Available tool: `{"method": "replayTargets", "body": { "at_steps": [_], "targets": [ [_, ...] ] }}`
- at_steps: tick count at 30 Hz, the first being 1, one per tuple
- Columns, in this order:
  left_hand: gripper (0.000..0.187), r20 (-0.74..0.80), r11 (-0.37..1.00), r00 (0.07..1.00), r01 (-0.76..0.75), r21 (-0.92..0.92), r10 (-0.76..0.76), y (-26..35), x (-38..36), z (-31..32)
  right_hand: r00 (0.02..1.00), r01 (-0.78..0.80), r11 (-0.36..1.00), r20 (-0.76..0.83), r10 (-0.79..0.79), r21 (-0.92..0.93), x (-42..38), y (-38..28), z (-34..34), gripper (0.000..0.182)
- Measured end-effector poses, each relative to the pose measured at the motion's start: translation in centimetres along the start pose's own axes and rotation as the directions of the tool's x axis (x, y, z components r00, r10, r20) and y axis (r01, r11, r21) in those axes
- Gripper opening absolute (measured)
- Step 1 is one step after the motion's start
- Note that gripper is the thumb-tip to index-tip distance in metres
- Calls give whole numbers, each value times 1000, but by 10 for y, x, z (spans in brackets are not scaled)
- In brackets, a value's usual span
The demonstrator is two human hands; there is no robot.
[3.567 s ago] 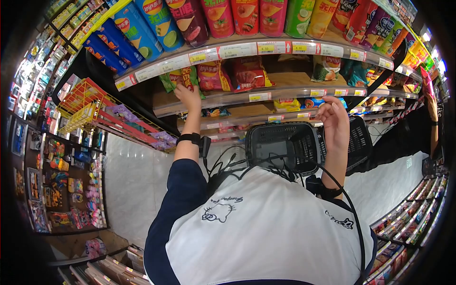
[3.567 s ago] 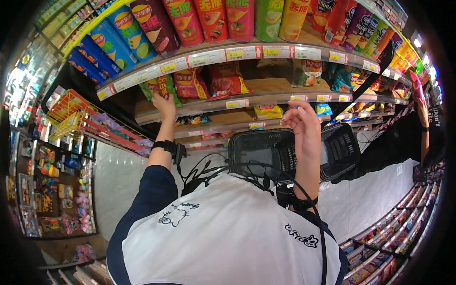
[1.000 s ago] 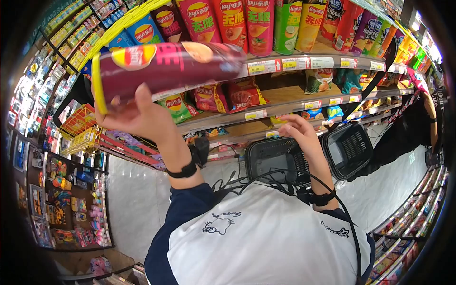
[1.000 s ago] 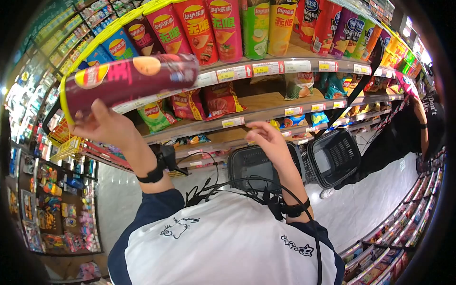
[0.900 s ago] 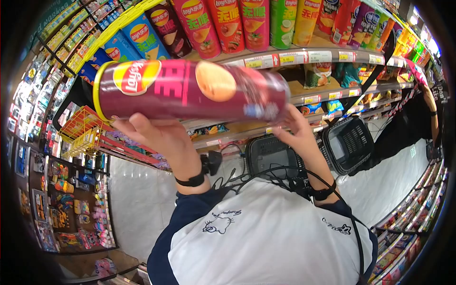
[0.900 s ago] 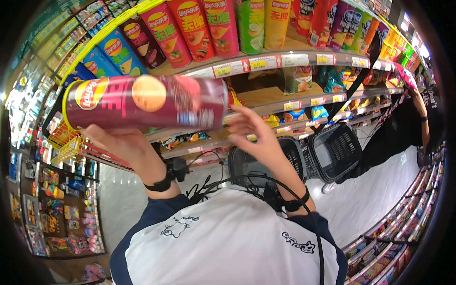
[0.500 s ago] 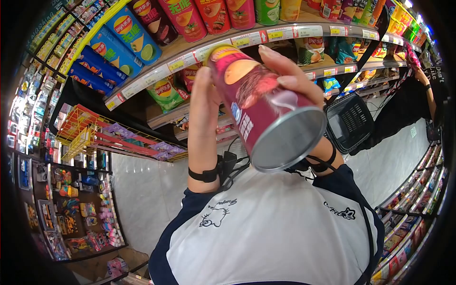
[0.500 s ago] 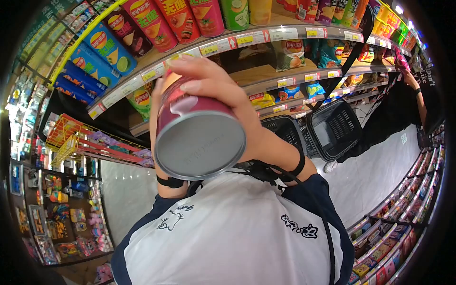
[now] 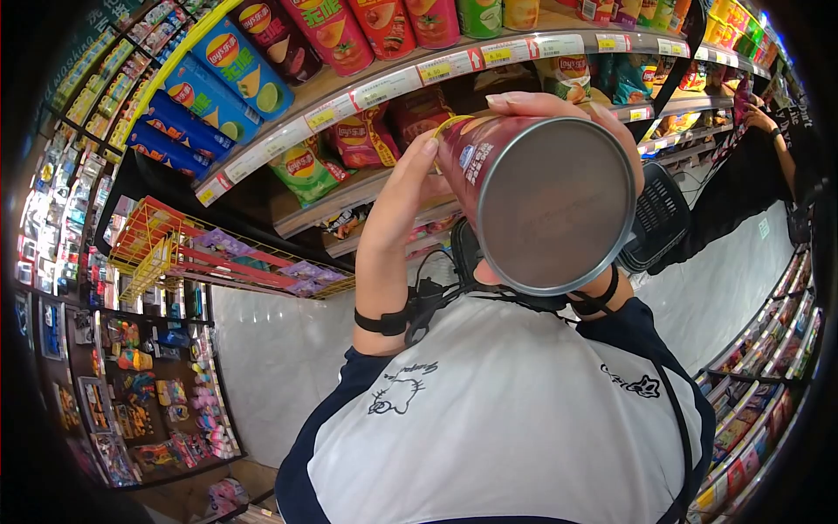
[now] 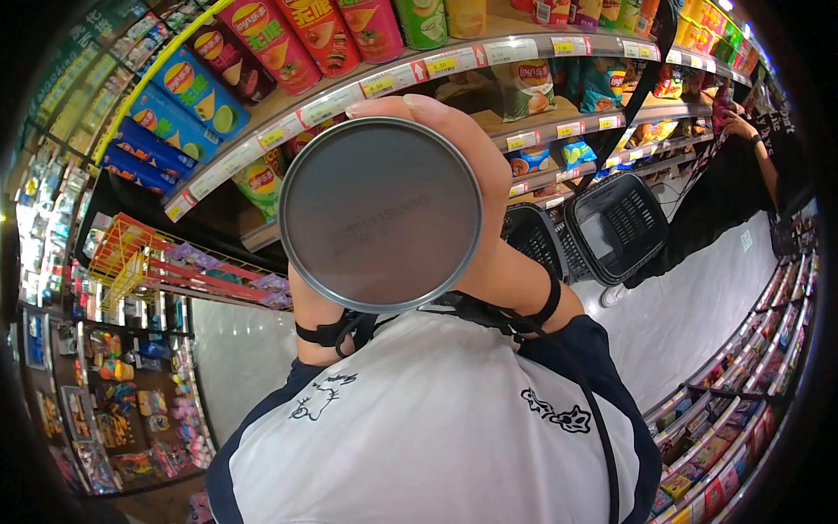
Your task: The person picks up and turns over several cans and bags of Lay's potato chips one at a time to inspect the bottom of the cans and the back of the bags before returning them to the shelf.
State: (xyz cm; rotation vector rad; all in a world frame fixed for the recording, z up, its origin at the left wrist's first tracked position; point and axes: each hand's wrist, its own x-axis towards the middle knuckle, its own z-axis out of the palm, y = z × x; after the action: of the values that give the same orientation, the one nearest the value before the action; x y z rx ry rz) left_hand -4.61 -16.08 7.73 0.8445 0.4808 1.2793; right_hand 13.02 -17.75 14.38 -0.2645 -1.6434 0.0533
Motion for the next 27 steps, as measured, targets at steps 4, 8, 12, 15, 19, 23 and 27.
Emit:
{"method": "replayTargets", "body": {
  "at_steps": [4,8,12,15,19,23,27],
  "targets": [
    [43,2,1000,1000,-7,8,7,0,-1,0,1000,-27,999,6,27,-35,-2,-3,-1,61],
    [44,4,1000,1000,-17,14,17,5,-5,1,999,2,996,-47,2,88,-4,-3,5,53],
    [46,2,999,1000,-29,18,29,7,-8,3,998,11,992,-69,-2,125,-5,-2,7,47],
    [47,-17,997,997,-73,18,73,8,-8,5,995,59,981,-85,-44,185,-7,-1,11,49],
    [49,-80,959,956,-279,44,282,22,-11,14,986,146,942,-121,-114,302,-11,5,22,54],
    [53,-106,801,796,-582,140,596,52,-24,28,999,38,963,-18,-35,265,-19,-3,20,74],
    [59,-178,578,550,-766,281,816,61,-35,31,997,-59,911,-13,71,408,-31,1,35,97]
  ]
}}
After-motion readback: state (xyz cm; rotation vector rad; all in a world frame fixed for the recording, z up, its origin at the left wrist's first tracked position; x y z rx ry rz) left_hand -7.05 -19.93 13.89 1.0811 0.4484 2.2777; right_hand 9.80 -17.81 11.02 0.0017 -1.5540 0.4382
